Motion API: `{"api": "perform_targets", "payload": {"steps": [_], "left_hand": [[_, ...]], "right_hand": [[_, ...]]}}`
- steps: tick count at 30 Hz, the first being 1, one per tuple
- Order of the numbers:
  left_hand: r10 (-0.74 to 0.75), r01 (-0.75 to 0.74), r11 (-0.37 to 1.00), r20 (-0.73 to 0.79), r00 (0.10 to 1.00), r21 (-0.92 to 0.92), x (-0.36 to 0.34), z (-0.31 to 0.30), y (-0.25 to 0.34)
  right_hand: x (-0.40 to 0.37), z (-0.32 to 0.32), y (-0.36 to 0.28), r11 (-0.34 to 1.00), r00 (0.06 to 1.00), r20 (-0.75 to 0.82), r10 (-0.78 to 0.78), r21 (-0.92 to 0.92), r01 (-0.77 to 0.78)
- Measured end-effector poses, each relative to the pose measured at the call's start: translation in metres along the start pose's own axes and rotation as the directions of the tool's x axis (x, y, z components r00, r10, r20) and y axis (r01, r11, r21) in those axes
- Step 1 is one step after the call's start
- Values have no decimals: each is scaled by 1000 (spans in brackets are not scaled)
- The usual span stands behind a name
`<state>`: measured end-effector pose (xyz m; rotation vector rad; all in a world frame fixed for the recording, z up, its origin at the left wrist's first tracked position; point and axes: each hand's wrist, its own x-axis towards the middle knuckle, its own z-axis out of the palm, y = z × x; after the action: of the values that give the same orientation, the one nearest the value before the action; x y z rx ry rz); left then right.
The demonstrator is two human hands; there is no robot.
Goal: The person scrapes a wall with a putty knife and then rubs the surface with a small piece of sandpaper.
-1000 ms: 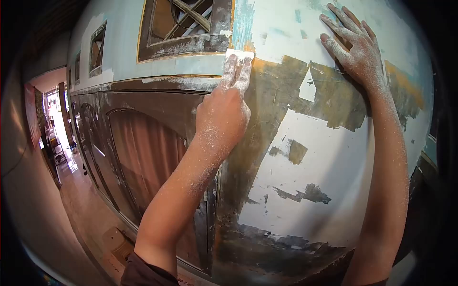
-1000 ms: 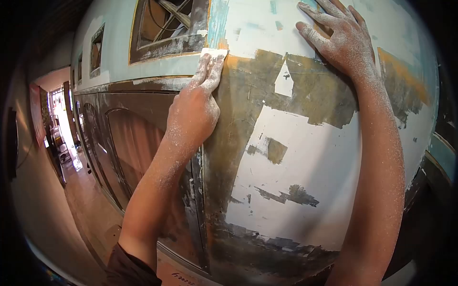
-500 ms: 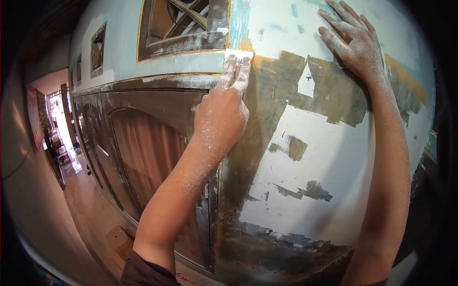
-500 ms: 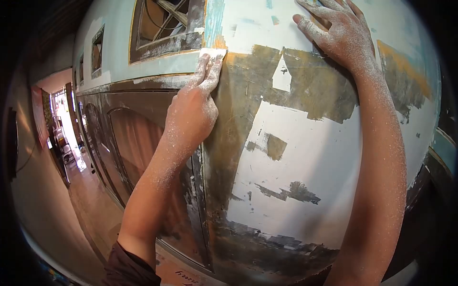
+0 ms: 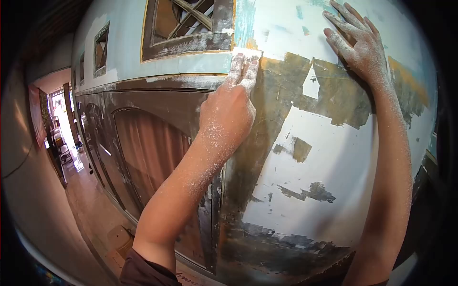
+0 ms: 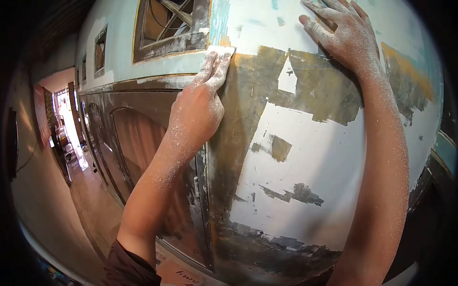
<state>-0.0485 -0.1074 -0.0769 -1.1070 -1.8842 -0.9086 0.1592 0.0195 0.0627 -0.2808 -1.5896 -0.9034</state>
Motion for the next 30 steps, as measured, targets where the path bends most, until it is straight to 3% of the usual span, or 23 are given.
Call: {"api": "perform_targets", "payload": {"steps": [13,15,25,27,30], "left_hand": [[102,-106,994,-97,990,-40,-2,-1,4],[61,-62,998,-39,997,-25,-2,-10,13],[77,-79,997,-60,995,-21,3,-15,17],[75,-76,997,-50,996,-23,0,-12,20],[75,-76,997,-47,996,-21,-3,-13,19]], "right_hand": [[0,4,8,998,999,-21,-39,42,40],[0,8,9,1000,1000,-19,-13,12,13],[2,6,13,1000,1000,-14,-13,6,13],[7,10,24,994,1000,18,-22,111,20],[0,5,12,998,999,-22,-27,53,28]]}}
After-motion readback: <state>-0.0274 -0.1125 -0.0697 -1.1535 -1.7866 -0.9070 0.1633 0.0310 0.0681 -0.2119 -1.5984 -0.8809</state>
